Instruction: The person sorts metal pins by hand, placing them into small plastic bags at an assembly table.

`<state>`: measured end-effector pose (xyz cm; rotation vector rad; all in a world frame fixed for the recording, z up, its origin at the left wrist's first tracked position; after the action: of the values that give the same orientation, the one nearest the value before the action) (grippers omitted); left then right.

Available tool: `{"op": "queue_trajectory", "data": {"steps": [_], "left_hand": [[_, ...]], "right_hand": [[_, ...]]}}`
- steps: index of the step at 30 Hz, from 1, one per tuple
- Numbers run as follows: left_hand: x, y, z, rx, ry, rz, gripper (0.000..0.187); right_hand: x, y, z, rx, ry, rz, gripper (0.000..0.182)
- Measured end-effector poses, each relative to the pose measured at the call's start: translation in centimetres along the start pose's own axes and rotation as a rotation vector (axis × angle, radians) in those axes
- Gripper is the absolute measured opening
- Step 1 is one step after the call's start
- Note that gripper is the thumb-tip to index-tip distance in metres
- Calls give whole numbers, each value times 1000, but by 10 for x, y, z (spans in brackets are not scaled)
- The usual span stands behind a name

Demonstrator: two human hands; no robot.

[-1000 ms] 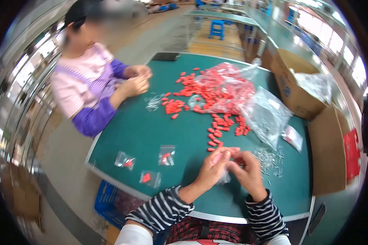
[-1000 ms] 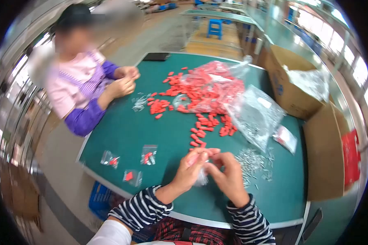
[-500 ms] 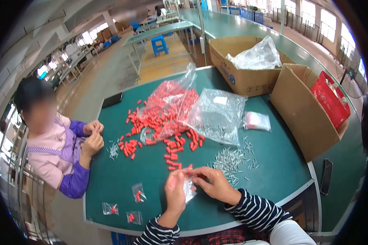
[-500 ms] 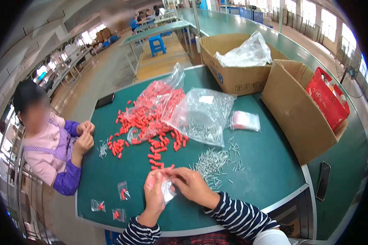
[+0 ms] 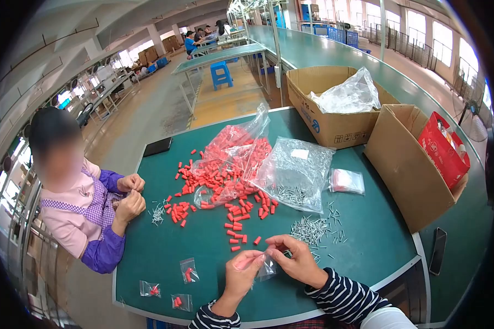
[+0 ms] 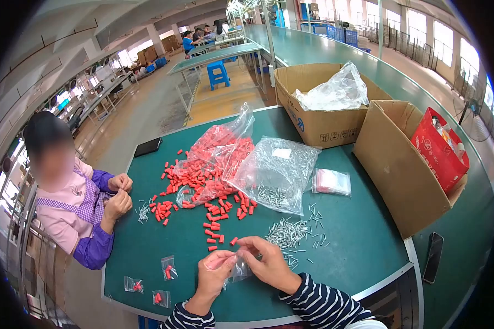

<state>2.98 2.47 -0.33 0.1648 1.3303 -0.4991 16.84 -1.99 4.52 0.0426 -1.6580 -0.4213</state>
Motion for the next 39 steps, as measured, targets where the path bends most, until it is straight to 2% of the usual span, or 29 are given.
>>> {"op": "queue_trajectory", "data": {"steps": [4, 7, 10, 13, 14, 17, 21, 25, 27, 31, 39], "left_hand": [[-9, 1, -9, -67, 93, 131, 15], [-11, 1, -9, -54, 111, 135, 16], [7, 7, -18, -43, -69, -4, 17], [1, 7, -10, -1, -221, 66, 19], [-3, 8, -7, 45, -231, 86, 22], [-10, 10, -12, -52, -376, 93, 22], [-11, 12, -24, -87, -379, 77, 25], [-9, 14, -25, -73, -382, 45, 12], [-6, 13, -16, -3, -377, -36, 18], [8, 11, -11, 83, -291, -130, 32], [0, 3, -12, 66, -119, -113, 32]], "right_hand": [[-23, -9, 19, 83, 219, 246, 26], [-30, -11, 26, 127, 340, 282, 24], [-34, -11, 22, 110, 345, 312, 22], [-38, -13, 24, 145, 329, 354, 22], [-34, -11, 24, 130, 309, 319, 22], [-42, -12, 22, 119, 290, 344, 23], [-29, -8, 20, 57, 365, 326, 25], [-35, -8, 16, 49, 357, 339, 24], [-37, -7, 16, 92, 364, 316, 21], [-27, -6, 17, 38, 464, 242, 19], [-31, -10, 20, 93, 297, 234, 19]]}}
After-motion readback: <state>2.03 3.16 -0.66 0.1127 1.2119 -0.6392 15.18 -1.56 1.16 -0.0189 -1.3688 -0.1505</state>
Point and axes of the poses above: each hand's wrist, its own y-axis towards the middle knuckle, its own z-axis out of the palm, x = y × z, the point moved 10 cm from there along y, towards the middle knuckle, and after that the axes turned 4 degrees about -z, right-handed, at the moved point
